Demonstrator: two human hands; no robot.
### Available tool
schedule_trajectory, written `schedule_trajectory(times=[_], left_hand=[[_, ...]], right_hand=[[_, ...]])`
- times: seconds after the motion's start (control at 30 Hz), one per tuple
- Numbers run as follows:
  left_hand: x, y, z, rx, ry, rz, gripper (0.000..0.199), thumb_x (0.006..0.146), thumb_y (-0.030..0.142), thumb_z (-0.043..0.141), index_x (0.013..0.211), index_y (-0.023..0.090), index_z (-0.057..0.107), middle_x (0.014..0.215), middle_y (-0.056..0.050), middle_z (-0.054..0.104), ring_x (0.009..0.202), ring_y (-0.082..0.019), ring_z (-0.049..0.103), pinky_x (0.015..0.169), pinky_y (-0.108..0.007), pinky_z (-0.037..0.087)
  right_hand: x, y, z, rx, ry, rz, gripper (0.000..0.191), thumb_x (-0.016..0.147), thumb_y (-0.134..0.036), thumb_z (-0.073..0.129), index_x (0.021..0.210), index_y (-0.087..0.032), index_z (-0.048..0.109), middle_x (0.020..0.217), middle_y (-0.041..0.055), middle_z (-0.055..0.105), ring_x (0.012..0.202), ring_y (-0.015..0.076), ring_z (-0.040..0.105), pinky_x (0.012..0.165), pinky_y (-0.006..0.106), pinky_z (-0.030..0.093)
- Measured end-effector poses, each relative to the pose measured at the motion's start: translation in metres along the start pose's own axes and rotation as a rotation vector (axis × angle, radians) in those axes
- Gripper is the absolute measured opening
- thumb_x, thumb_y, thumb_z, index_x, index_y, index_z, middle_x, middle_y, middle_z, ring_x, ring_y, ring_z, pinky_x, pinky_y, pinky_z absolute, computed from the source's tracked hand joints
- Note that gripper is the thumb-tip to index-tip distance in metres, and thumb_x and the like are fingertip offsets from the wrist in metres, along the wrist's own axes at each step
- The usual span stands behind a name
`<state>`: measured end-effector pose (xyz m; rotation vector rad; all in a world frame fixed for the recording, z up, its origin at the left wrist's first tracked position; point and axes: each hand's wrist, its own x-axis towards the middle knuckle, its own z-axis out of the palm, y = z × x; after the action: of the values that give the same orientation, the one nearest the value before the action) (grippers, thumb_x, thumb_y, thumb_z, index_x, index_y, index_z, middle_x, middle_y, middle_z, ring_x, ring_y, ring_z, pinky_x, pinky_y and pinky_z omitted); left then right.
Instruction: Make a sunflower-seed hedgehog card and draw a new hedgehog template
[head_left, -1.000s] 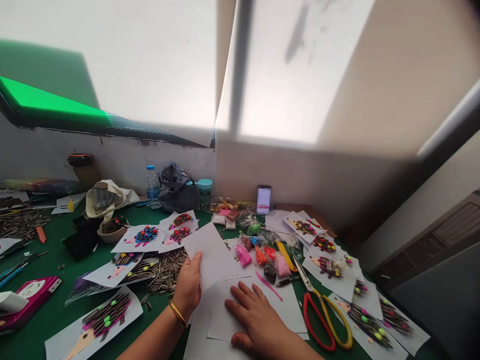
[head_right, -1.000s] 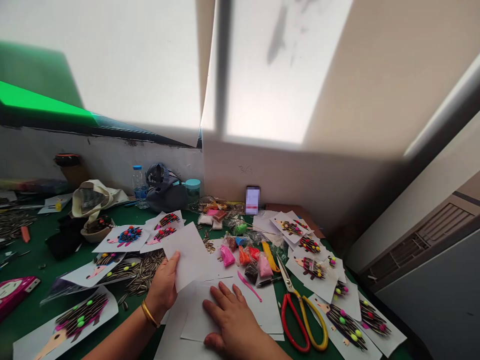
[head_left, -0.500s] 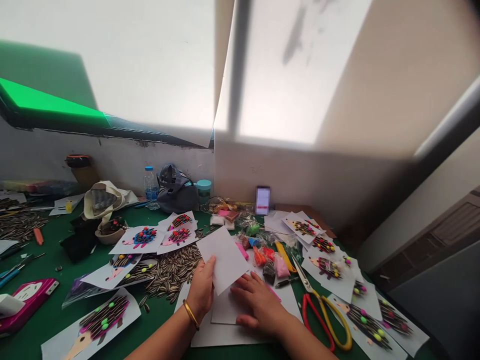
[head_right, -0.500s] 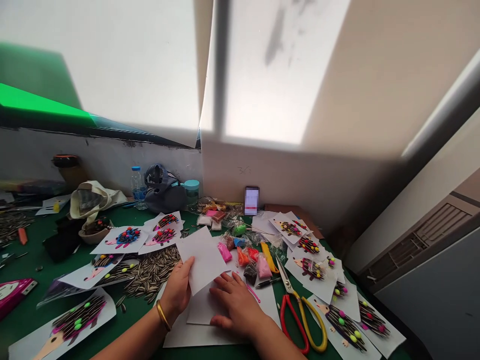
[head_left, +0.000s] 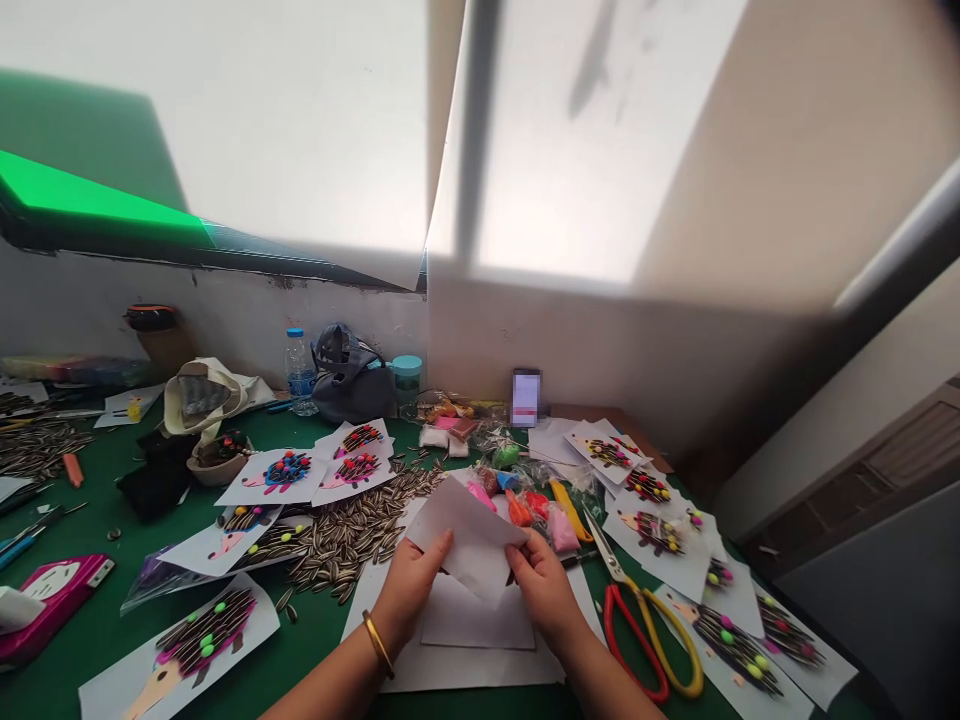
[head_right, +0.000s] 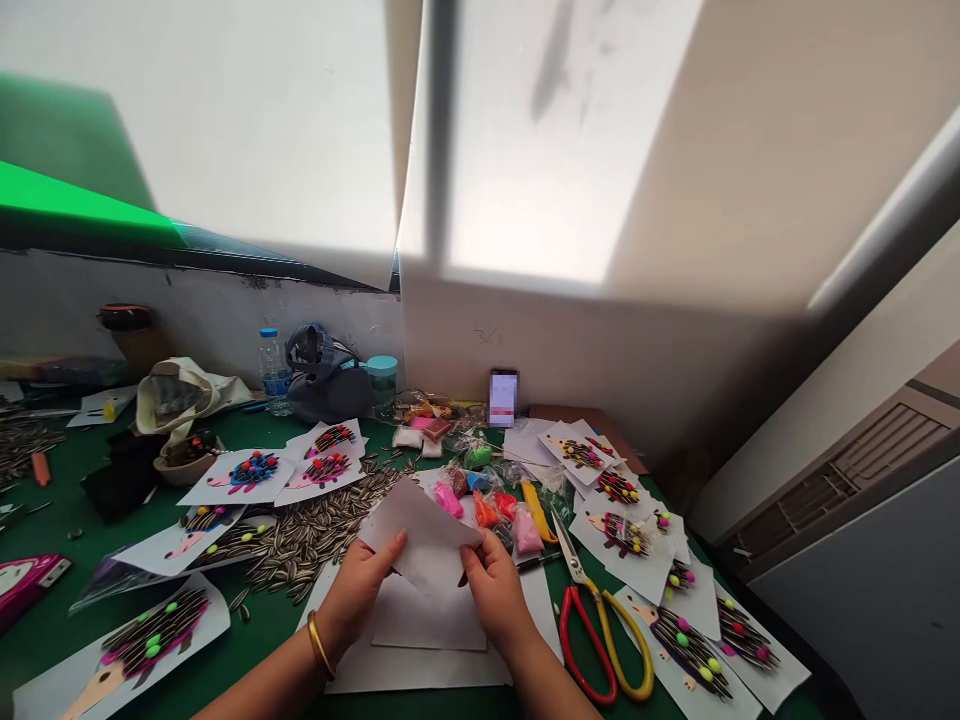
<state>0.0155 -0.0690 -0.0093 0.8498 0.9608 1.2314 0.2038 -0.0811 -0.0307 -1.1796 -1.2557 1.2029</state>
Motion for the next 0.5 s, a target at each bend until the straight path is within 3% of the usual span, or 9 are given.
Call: schedule_trajectory(times=[0.13,0.2,0.23,0.33,0.43,0.5], left_hand=[[0.005,0.010,-0.026,0.297,0.082,0.110,0.035,0.076,0.038,0.070,0.104,0.019,0.064,0.080,-0.003,0.066,0.069,-0.018,0.063,0.060,-0.027,0.050],[0.003,0.013,-0.035,0.581,0.045,0.208,0.041,0.076,0.029,0.068,0.116,0.022,0.062,0.086,-0.004,0.066,0.078,-0.020,0.064,0.070,-0.032,0.052],[0.001,0.014,-0.038,0.750,0.000,0.288,0.045,0.076,0.024,0.067,0.121,0.026,0.061,0.100,-0.006,0.066,0.092,-0.023,0.063,0.083,-0.037,0.051],[-0.011,0.015,-0.038,1.156,-0.277,0.503,0.043,0.079,0.018,0.062,0.118,0.033,0.065,0.138,-0.006,0.053,0.131,-0.029,0.043,0.111,-0.052,0.030],[-0.022,0.013,-0.032,1.328,-0.599,0.541,0.035,0.081,0.020,0.062,0.113,0.032,0.066,0.141,-0.005,0.053,0.138,-0.031,0.037,0.115,-0.057,0.020],[-0.027,0.009,-0.028,1.373,-0.706,0.501,0.034,0.080,0.021,0.064,0.113,0.030,0.066,0.137,-0.006,0.057,0.137,-0.031,0.039,0.115,-0.057,0.020]], right_hand=[[-0.004,0.007,-0.016,-0.187,-0.125,0.073,0.026,0.084,-0.043,0.053,0.095,-0.020,0.060,0.080,0.0006,0.063,0.069,0.0169,0.057,0.060,0.025,0.044],[-0.009,0.008,-0.022,-0.341,-0.175,0.064,0.022,0.086,-0.037,0.050,0.096,-0.020,0.061,0.085,0.0009,0.066,0.076,0.0182,0.059,0.065,0.026,0.044],[-0.011,0.006,-0.024,-0.419,-0.191,0.049,0.021,0.086,-0.034,0.049,0.096,-0.020,0.061,0.086,0.0010,0.066,0.078,0.0185,0.060,0.067,0.026,0.044],[-0.015,-0.004,-0.031,-0.632,-0.197,0.017,0.026,0.088,-0.034,0.049,0.107,-0.022,0.061,0.085,0.0010,0.066,0.078,0.0189,0.060,0.068,0.027,0.042],[-0.014,-0.017,-0.046,-0.890,-0.103,-0.063,0.029,0.092,-0.037,0.046,0.114,-0.024,0.059,0.088,0.0030,0.067,0.081,0.0205,0.061,0.069,0.029,0.040],[-0.013,-0.021,-0.063,-1.128,-0.045,-0.136,0.025,0.094,-0.030,0.041,0.095,-0.022,0.064,0.088,0.0054,0.066,0.083,0.0215,0.061,0.070,0.030,0.039]])
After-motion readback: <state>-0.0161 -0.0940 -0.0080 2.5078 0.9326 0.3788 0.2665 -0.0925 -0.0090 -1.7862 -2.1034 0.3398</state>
